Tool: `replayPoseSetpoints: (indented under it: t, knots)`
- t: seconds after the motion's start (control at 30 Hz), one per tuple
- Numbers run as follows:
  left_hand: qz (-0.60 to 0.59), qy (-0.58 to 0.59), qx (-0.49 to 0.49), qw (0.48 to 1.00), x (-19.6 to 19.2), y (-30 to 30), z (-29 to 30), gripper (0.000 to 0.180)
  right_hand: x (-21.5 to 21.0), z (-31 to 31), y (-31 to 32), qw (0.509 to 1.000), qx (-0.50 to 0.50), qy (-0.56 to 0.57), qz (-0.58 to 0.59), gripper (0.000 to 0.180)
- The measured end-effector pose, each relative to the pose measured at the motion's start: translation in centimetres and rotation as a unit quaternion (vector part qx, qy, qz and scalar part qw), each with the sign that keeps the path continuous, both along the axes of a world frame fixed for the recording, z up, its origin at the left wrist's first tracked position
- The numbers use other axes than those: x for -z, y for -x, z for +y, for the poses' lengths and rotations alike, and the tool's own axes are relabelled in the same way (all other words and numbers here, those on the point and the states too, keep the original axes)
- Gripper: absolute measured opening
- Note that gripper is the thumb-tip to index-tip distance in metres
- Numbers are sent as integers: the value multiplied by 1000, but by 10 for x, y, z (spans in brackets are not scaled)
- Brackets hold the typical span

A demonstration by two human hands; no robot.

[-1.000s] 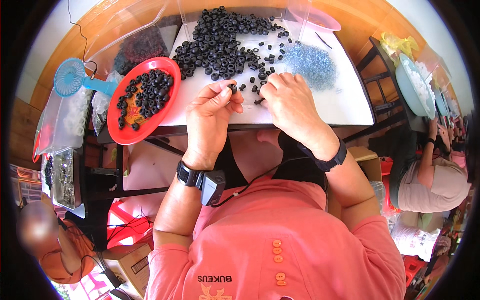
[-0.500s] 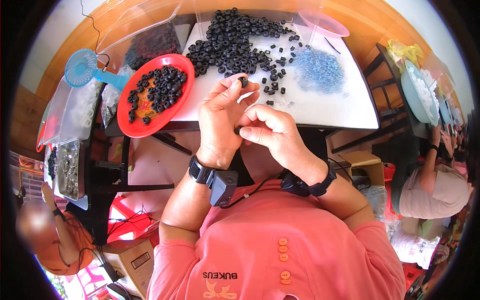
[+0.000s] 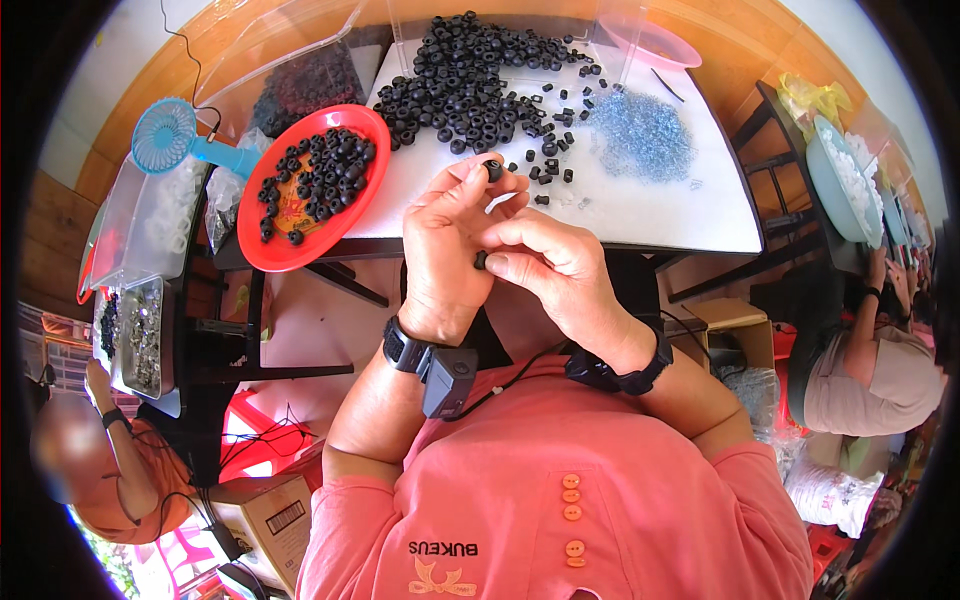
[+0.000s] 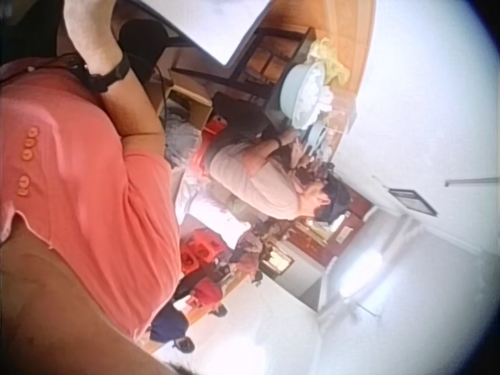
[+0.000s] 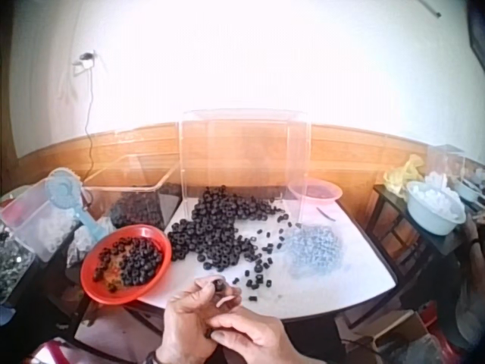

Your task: Assembling small black plastic components at a work table in a factory environment.

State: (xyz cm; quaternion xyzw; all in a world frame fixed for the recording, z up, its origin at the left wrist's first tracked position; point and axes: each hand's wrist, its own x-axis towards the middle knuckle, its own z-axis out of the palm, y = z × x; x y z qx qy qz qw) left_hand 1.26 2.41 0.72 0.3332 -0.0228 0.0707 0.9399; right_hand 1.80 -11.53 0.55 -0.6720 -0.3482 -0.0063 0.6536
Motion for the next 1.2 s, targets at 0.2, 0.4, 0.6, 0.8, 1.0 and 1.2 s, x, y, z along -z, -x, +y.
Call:
replayPoseSetpoints:
  t: [0.2,0.4,0.6,0.8,1.0,1.2]
  knots:
    - [8,36,-1,999,-3,2,-6,18,-3,-5,0,1000,-18,16,1,12]
    - [23,34,8,999,-2,5,-12,18,-4,-5,2,999,10,36,-17,13]
    - [27,33,21,999,-4,7,-14,18,-7,-9,2,1000,8,5,6,14]
    - [35,21,23,999,-6,6,-16,19,-8,-14,0,994,8,34,-100,13]
    - [76,-21,3,997,-4,7,-24,23,7,-6,2,986,102,60,-118,16]
    - [77,-78,-20,994,-11,13,-27,22,1,-13,2,972,134,37,-189,14]
